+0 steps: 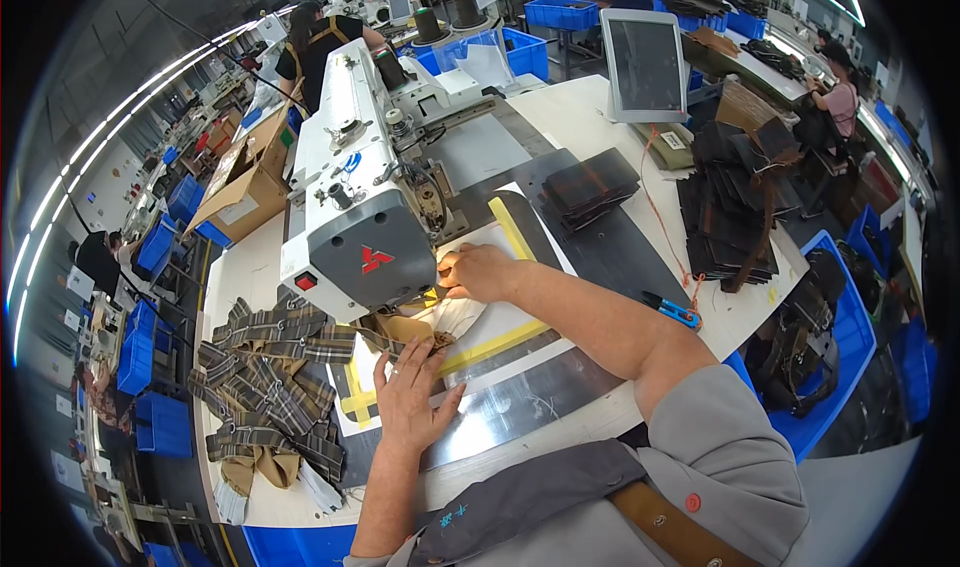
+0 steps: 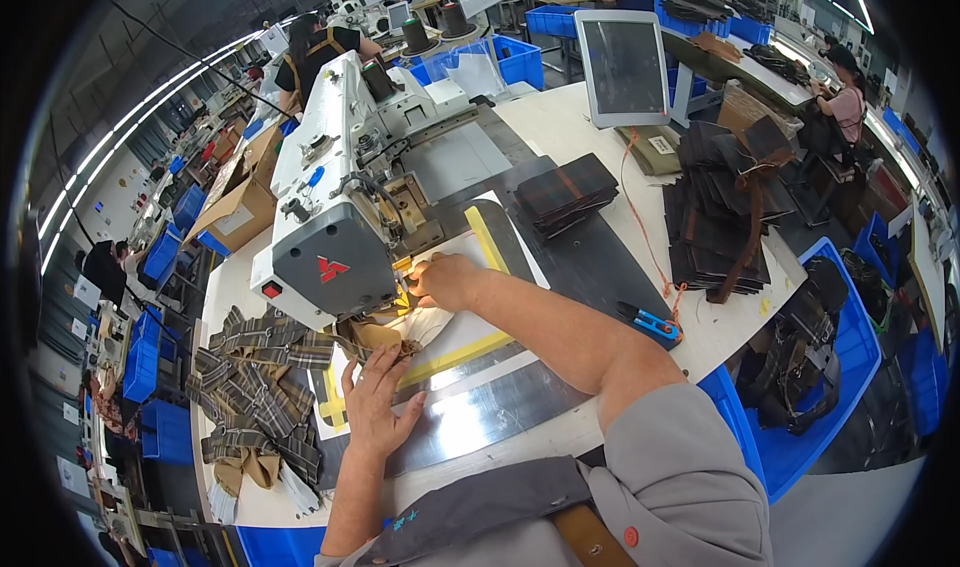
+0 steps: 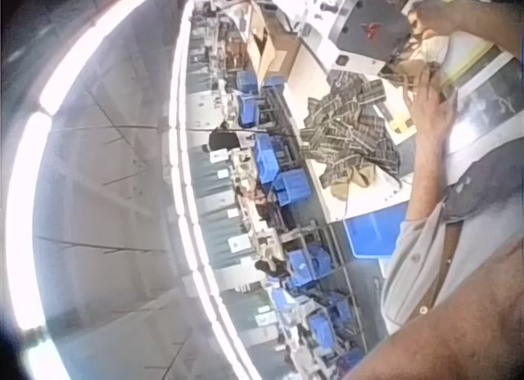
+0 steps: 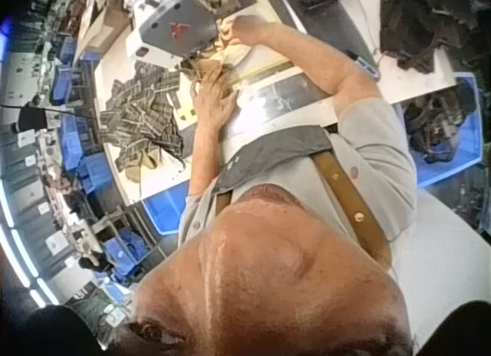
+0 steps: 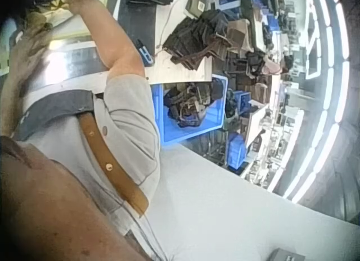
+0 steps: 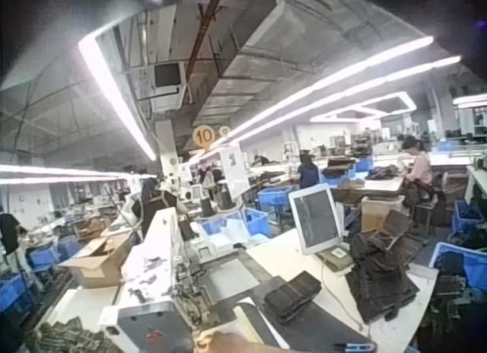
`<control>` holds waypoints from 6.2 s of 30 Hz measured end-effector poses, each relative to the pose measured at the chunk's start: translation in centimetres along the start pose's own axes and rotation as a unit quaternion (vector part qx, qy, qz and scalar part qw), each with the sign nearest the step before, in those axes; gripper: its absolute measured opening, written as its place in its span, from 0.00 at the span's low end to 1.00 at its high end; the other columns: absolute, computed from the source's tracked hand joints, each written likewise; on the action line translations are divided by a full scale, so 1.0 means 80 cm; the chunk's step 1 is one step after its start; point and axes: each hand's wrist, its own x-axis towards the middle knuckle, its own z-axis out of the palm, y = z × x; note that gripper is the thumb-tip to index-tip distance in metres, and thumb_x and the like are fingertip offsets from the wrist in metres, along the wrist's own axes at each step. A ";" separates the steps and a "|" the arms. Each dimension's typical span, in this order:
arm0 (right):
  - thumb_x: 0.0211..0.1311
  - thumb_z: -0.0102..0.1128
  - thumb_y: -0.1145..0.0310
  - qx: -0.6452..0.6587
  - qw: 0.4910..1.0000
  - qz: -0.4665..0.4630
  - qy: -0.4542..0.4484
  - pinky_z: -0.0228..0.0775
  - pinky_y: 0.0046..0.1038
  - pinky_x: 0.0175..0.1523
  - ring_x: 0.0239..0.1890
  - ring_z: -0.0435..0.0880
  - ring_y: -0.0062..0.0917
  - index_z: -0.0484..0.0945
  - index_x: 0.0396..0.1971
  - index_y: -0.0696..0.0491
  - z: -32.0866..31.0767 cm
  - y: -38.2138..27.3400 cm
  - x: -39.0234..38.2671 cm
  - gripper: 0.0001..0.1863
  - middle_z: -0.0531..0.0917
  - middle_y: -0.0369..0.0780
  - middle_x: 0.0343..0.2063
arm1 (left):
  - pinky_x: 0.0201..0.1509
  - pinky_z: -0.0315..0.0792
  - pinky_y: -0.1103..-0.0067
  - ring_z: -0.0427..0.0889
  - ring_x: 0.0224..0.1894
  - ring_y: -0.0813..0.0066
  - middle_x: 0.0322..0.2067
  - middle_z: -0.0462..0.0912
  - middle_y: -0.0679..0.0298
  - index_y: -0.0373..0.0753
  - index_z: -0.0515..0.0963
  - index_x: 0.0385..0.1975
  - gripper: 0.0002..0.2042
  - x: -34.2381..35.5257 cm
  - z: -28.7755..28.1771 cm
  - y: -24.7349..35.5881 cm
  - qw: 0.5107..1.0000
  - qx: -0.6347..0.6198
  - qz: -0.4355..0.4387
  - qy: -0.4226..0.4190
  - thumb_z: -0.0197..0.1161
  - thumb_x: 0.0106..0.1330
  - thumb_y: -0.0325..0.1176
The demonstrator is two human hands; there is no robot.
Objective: Sewing leather or fabric straps using an industrial sewing machine.
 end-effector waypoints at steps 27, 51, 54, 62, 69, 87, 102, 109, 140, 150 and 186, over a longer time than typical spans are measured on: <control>0.58 0.71 0.54 0.074 0.994 0.005 -0.075 0.75 0.41 0.59 0.54 0.82 0.44 0.83 0.57 0.49 -0.023 -0.056 -0.097 0.28 0.82 0.44 0.53 | 0.77 0.49 0.59 0.71 0.71 0.56 0.63 0.80 0.55 0.36 0.81 0.53 0.18 -0.057 -0.021 0.000 0.997 -0.054 -0.048 0.017 0.63 0.68 0.38; 0.63 0.67 0.49 -0.434 0.624 0.644 0.086 0.74 0.40 0.62 0.58 0.82 0.42 0.84 0.55 0.52 -0.201 -0.078 -0.675 0.27 0.85 0.46 0.55 | 0.68 0.67 0.62 0.75 0.66 0.53 0.66 0.76 0.52 0.32 0.78 0.59 0.19 -0.020 0.004 0.000 0.992 -0.096 -0.046 -0.073 0.59 0.76 0.39; 0.63 0.67 0.49 -0.220 0.789 0.543 0.183 0.75 0.40 0.61 0.56 0.83 0.43 0.84 0.54 0.53 -0.175 -0.050 -0.608 0.27 0.86 0.46 0.53 | 0.69 0.66 0.62 0.74 0.66 0.53 0.66 0.77 0.54 0.34 0.81 0.56 0.16 -0.011 -0.010 -0.008 0.995 -0.064 -0.015 -0.076 0.64 0.69 0.28; 0.54 0.74 0.67 0.047 0.981 0.142 0.123 0.75 0.40 0.52 0.48 0.85 0.43 0.84 0.48 0.57 -0.116 -0.065 -0.403 0.21 0.87 0.46 0.47 | 0.69 0.67 0.61 0.82 0.58 0.62 0.52 0.87 0.63 0.43 0.84 0.47 0.12 0.018 -0.017 -0.025 0.996 -0.018 -0.029 -0.082 0.69 0.66 0.37; 0.51 0.75 0.68 0.094 0.996 -0.006 -0.008 0.72 0.37 0.48 0.46 0.83 0.39 0.83 0.50 0.56 -0.107 -0.094 -0.313 0.24 0.86 0.42 0.48 | 0.58 0.78 0.66 0.84 0.54 0.54 0.55 0.85 0.58 0.41 0.87 0.45 0.14 -0.100 -0.108 -0.144 0.962 0.073 -0.252 -0.079 0.73 0.60 0.34; 0.55 0.73 0.66 0.105 0.993 -0.047 -0.030 0.74 0.38 0.54 0.50 0.84 0.41 0.84 0.52 0.54 -0.094 -0.164 -0.221 0.22 0.85 0.43 0.52 | 0.50 0.79 0.74 0.88 0.47 0.67 0.44 0.89 0.58 0.37 0.85 0.39 0.14 -0.191 -0.216 -0.252 0.918 -0.034 -0.215 0.331 0.62 0.53 0.17; 0.75 0.61 0.58 0.768 0.586 0.243 0.088 0.81 0.29 0.38 0.40 0.85 0.27 0.73 0.58 0.59 -0.006 -0.162 -0.129 0.23 0.83 0.42 0.47 | 0.51 0.74 0.70 0.83 0.43 0.63 0.43 0.83 0.60 0.40 0.85 0.46 0.21 -0.068 -0.038 -0.056 0.986 0.008 0.140 0.095 0.69 0.47 0.30; 0.64 0.65 0.71 0.750 0.627 0.208 0.038 0.83 0.28 0.45 0.48 0.84 0.28 0.73 0.58 0.61 -0.031 -0.156 -0.147 0.24 0.82 0.43 0.49 | 0.67 0.67 0.61 0.82 0.55 0.55 0.52 0.82 0.48 0.34 0.77 0.58 0.39 -0.018 -0.034 -0.013 0.980 -0.140 -0.100 -0.098 0.79 0.51 0.55; 0.68 0.64 0.54 0.086 0.976 -0.094 0.177 0.66 0.37 0.62 0.57 0.78 0.30 0.86 0.44 0.48 0.019 -0.069 -0.088 0.15 0.85 0.35 0.54 | 0.25 0.71 0.71 0.79 0.16 0.67 0.11 0.78 0.60 0.38 0.88 0.29 0.20 0.074 0.011 -0.147 0.961 -0.042 -0.221 -0.162 0.73 0.62 0.53; 0.70 0.61 0.51 0.060 0.980 -0.080 0.172 0.64 0.34 0.62 0.60 0.77 0.25 0.89 0.44 0.44 0.023 -0.059 -0.076 0.15 0.86 0.31 0.53 | 0.27 0.73 0.73 0.81 0.18 0.67 0.16 0.82 0.61 0.40 0.88 0.33 0.20 0.068 0.032 -0.157 0.974 -0.035 -0.199 -0.101 0.75 0.61 0.53; 0.64 0.67 0.60 0.072 0.972 -0.139 0.174 0.63 0.41 0.67 0.61 0.76 0.32 0.87 0.44 0.46 0.018 -0.049 -0.085 0.12 0.83 0.34 0.55 | 0.59 0.69 0.70 0.81 0.42 0.61 0.53 0.87 0.59 0.39 0.87 0.44 0.20 0.064 0.075 -0.118 0.989 -0.135 0.003 -0.061 0.79 0.48 0.33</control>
